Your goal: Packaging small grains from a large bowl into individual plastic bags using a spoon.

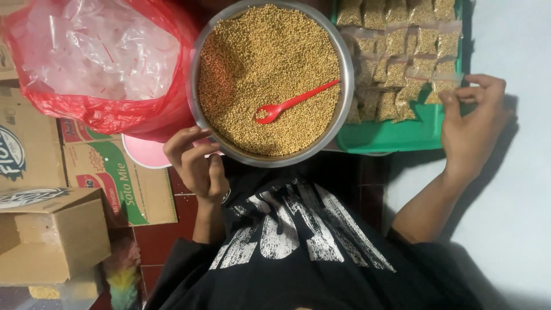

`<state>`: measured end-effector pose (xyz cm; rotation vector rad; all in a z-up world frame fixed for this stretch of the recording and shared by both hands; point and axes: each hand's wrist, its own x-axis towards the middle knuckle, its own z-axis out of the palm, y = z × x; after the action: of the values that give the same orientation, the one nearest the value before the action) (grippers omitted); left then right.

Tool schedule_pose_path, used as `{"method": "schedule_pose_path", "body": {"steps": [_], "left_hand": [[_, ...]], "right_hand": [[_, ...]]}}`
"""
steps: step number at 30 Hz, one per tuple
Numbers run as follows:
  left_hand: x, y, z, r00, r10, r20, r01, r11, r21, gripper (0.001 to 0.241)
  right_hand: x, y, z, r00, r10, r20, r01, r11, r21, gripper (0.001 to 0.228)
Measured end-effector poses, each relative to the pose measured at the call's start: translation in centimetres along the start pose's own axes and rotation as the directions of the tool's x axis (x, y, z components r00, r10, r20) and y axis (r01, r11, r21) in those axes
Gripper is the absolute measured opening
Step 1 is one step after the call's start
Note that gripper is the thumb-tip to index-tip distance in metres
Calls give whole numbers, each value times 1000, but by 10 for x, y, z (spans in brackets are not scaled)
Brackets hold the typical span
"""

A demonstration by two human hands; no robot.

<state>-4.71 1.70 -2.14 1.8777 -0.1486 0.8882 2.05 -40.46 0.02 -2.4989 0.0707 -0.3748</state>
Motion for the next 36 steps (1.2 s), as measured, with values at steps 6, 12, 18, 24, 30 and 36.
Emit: {"method": "schedule_pose_path", "body": {"steps": [6,12,18,24,30,36], "left_hand": [[3,2,4,999,40,12,-40,999,-30,14],[3,1,0,997,73,-35,-72,997,31,14],[18,-4,-23,993,108,-52,-100,987,128,39],[71,-25,-69,915,403,-6,-370,845,387,26],[159,-76,-103,840,-38,542,-458,487,744,41],[160,-103,-90,804,-157,573,-415,542,731,41]], "right_hand": [[55,-31,0,983,-86,161,81,996,34,31],[82,-8,30,933,-275,230,331,908,-255,26],[61,11,53,885,-348,309,449,813,-371,18],[52,6,36,871,-446,205,491,805,-334,40],[13,-48,4,814,-575,-83,506,772,-384,36],[-21,-60,1,833,-530,-158,497,843,-208,28]]}}
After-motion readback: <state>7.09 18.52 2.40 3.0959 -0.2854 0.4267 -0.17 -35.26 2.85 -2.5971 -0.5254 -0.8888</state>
